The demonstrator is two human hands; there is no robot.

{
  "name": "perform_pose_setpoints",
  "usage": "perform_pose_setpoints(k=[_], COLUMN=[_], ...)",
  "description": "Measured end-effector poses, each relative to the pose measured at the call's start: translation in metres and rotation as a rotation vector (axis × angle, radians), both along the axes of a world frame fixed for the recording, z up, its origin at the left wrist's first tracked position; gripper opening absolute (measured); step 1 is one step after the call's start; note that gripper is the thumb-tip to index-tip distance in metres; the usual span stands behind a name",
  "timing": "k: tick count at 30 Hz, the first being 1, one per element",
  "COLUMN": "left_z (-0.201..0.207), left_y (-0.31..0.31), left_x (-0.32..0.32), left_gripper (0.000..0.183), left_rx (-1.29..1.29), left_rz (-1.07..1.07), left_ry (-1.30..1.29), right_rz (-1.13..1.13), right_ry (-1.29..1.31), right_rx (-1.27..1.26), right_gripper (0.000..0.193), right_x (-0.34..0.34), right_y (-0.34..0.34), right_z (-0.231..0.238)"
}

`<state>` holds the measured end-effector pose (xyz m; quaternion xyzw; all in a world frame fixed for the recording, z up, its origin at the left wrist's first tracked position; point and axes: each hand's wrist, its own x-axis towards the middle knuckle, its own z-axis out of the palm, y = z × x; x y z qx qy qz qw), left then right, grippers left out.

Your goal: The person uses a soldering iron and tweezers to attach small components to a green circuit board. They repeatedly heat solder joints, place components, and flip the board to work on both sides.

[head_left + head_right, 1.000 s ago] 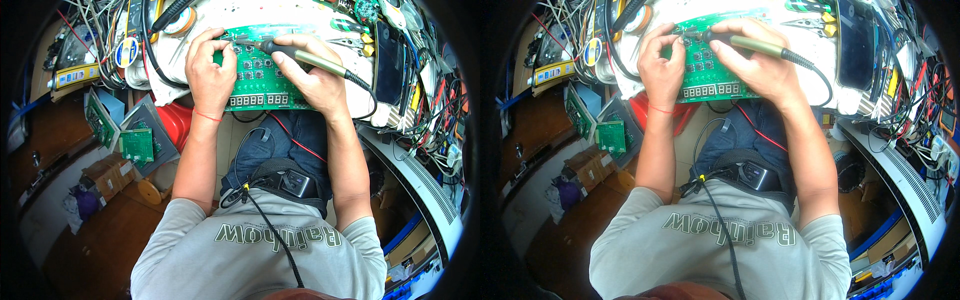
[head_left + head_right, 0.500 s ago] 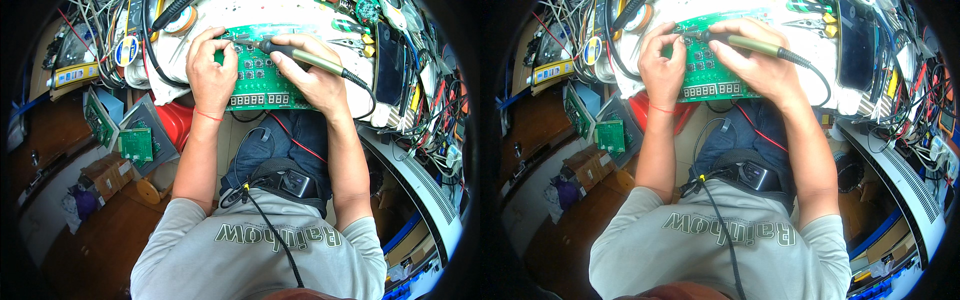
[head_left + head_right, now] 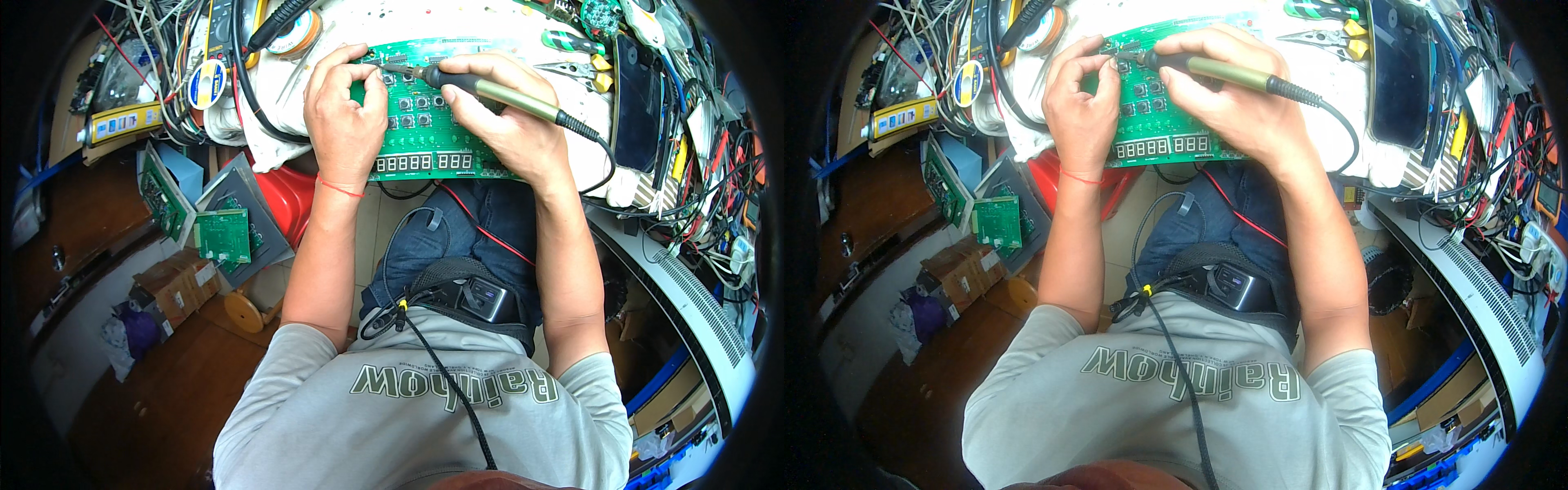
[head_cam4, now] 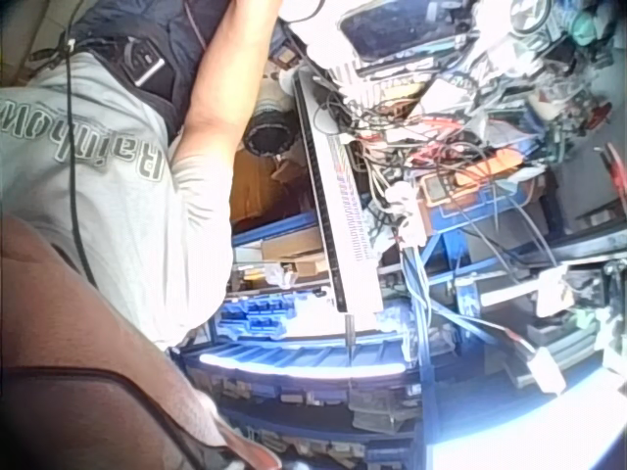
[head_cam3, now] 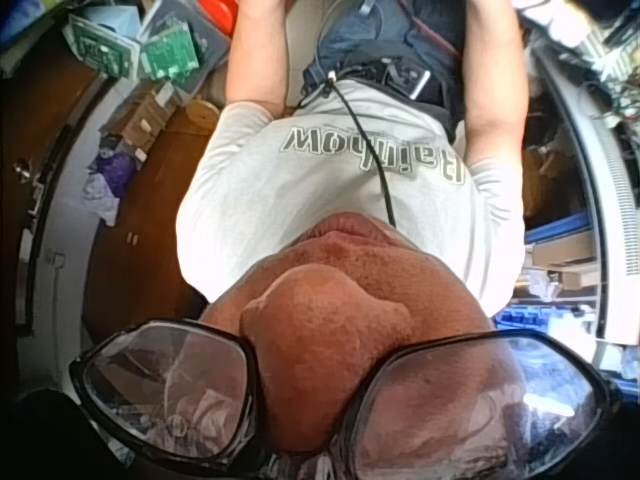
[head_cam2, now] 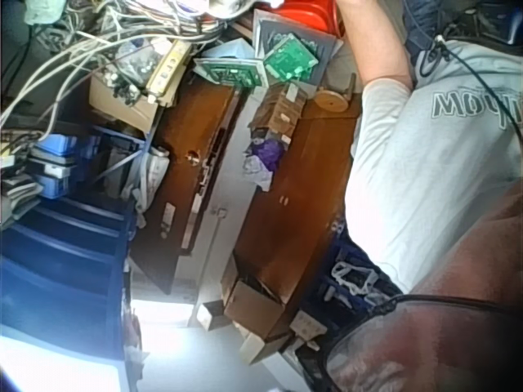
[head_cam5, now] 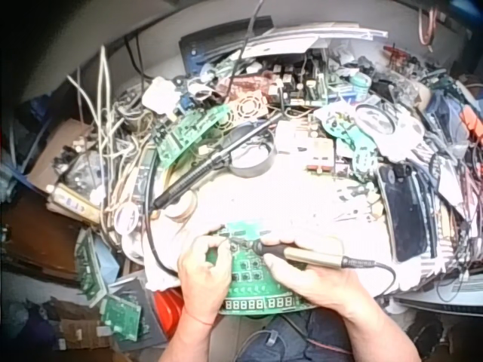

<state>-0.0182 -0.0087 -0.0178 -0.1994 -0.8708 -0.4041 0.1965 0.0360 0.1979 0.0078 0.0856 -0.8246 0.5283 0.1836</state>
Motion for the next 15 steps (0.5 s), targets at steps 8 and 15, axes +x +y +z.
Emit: perform_pose_setpoints(k=[8,15], left_z=[0.0001,-0.0004], left_y=[-0.0002,0.0001], left_x=[-0.0003,-0.0007], left_gripper=[0.008,0.008], left_rx=[-0.007,-0.013], left_rz=[0.005,0.009], left_ry=[-0.002,0.005], right_rz=[-0.003,-0.004], right_ry=[0.002,0.002], right_rx=[-0.017,-0.008], right_gripper=[0.022,0.021], right_x=[-0.0004,-0.0001], right_y=[-0.0003,0.0], right_z=[-0.0007,-0.0012])
